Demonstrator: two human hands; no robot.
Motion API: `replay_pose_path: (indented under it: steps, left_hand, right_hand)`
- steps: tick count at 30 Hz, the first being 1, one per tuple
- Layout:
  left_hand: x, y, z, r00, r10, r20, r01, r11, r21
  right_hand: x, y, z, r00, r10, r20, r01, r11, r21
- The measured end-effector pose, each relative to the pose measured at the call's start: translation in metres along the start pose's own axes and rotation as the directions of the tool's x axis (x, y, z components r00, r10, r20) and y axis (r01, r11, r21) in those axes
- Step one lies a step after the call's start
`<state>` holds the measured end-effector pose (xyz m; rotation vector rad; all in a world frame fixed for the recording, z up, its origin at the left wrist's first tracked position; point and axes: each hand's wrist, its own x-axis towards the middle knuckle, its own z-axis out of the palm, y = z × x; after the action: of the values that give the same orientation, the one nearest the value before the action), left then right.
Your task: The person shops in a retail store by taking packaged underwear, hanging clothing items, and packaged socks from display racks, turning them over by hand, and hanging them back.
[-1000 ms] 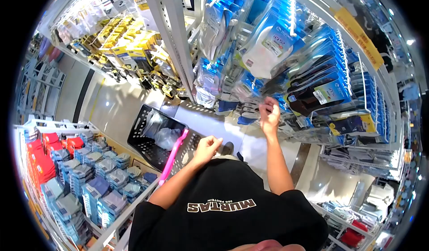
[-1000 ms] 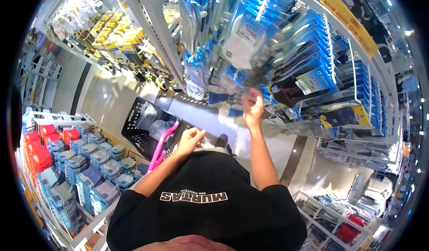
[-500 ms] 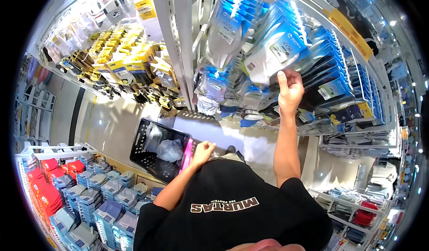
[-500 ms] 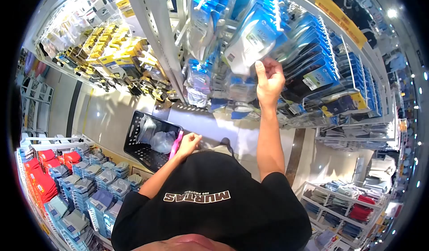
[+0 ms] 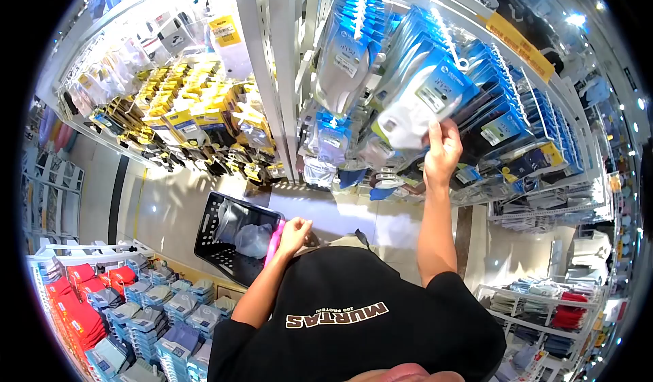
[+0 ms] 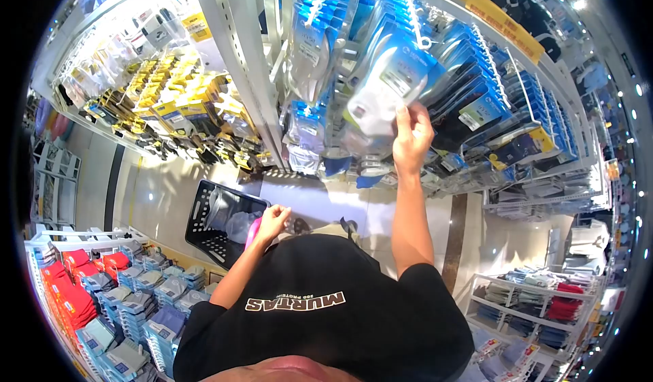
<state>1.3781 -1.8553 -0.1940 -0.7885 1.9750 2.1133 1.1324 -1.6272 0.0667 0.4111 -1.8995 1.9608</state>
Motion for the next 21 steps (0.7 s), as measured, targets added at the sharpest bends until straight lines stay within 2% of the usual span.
replay_pose_path:
  steps: [1,5,8,9,11,13,16,17,21]
  left_hand:
    - [0.000,0.002,-0.006,1.000,0.015,-0.024,-0.014,0.999,0.049]
    - [0.004,0.007,-0.030,1.000,-0.002,-0.022,0.001,0.998,-0.055]
    - [0.003,0.029,-0.029,1.000,0.025,0.005,-0.024,0.997,-0.078]
    - [0.002,0.040,-0.022,0.999,0.051,0.015,-0.050,0.996,-0.076]
    - [-0.004,0.071,-0.007,0.991,0.091,0.095,-0.071,0.979,-0.193]
    - [-0.016,0.112,0.008,0.966,0.202,0.164,-0.168,0.965,-0.203]
    - [-0.024,0.150,0.023,0.911,0.337,0.237,-0.249,0.909,-0.333]
    - [-0.024,0.152,0.030,0.920,0.324,0.223,-0.203,0.876,-0.437]
    - [-0.011,0.144,0.045,0.904,0.384,0.187,-0.328,0.905,-0.270]
  right_hand:
    - [-0.004,-0.004,-0.005,1.000,0.014,-0.004,-0.014,1.000,0.011]
    - [-0.019,-0.022,-0.017,0.995,-0.045,0.087,0.041,0.998,0.040]
    - [-0.032,-0.043,-0.021,0.982,0.019,0.189,-0.020,1.000,0.001]
    - [-0.039,-0.045,-0.021,0.971,0.078,0.228,-0.085,0.996,0.021]
    - [-0.056,-0.046,-0.016,0.930,0.195,0.311,-0.222,0.974,0.052]
    - [-0.078,-0.030,-0.004,0.903,0.264,0.338,-0.304,0.950,0.071]
    - [-0.120,0.005,-0.003,0.815,0.440,0.378,-0.502,0.861,0.082]
    - [-0.129,0.009,0.001,0.778,0.498,0.382,-0.566,0.820,0.083]
    - [-0.151,0.020,0.006,0.713,0.603,0.357,-0.669,0.739,0.088]
